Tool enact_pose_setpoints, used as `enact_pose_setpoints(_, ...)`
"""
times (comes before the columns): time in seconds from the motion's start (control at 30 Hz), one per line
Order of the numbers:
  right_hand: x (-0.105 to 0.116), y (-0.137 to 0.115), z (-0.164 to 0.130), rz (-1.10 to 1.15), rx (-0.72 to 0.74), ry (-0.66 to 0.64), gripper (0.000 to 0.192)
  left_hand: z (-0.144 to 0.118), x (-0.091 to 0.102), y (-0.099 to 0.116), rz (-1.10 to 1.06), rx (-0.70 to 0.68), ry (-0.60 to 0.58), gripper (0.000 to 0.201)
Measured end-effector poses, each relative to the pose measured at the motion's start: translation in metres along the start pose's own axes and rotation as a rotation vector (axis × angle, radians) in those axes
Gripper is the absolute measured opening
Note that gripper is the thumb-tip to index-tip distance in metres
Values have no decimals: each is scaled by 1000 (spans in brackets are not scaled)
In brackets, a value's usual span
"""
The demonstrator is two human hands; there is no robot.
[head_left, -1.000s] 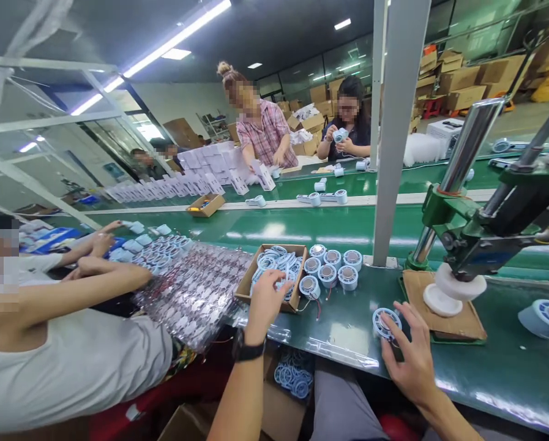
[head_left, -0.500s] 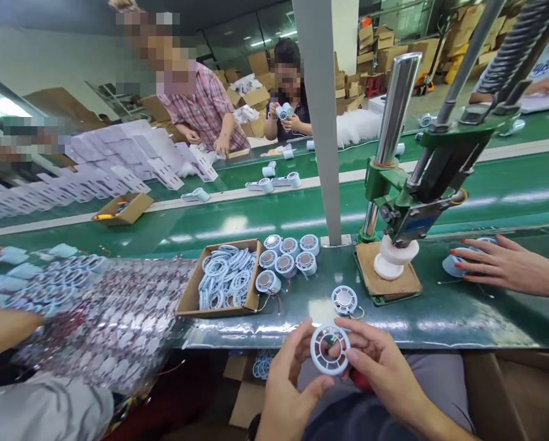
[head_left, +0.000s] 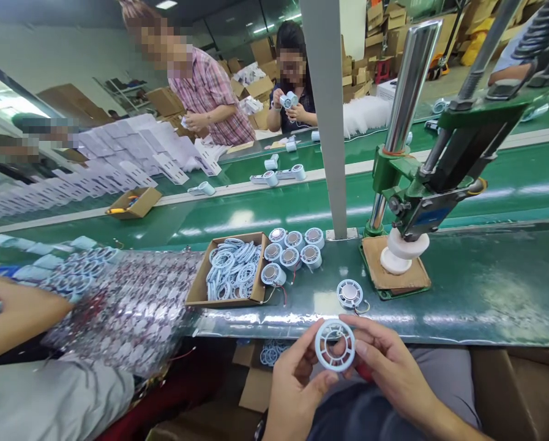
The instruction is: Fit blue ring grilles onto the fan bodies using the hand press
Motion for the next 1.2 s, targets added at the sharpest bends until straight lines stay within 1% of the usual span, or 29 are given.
enact_pose_setpoints(0.1,1,0,0,0,1,5,39,-1,1,-3,-7,31,-13,69)
enact_pose_setpoints(0.23,0,0,0,-6,0,11,40,-4,1,-3,-52,84,63,72)
enact_pose_setpoints(0.5,-1,-1,-1,-37,-2,9,43,-5,1,1,-24,57,104,68)
enact_pose_setpoints(0.67,0,0,-2,-52,8,12,36,-10,-2,3,-42,66,88,58)
enact_pose_setpoints(0.87,-1,1,-4,-24,-1,-14,33,-13,-5,7,-60,69,75,54)
enact_pose_setpoints(1.0,-1,0,-4,-20,5,-14,32,-11,-5,5,-68,76,72,56)
enact_pose_setpoints(1.2,-2,-1,-6,-25,8,-33,37,-8,-4,0,-176,114,81,64)
Point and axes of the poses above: each hand's wrist, its own z-axis towards the middle knuckle, its own x-axis out of the back of the hand, y = z × x, the point moved 5 cm from there along z, towards the middle knuckle, and after that the axes turned 8 degrees about y, right-handed, at the moved point
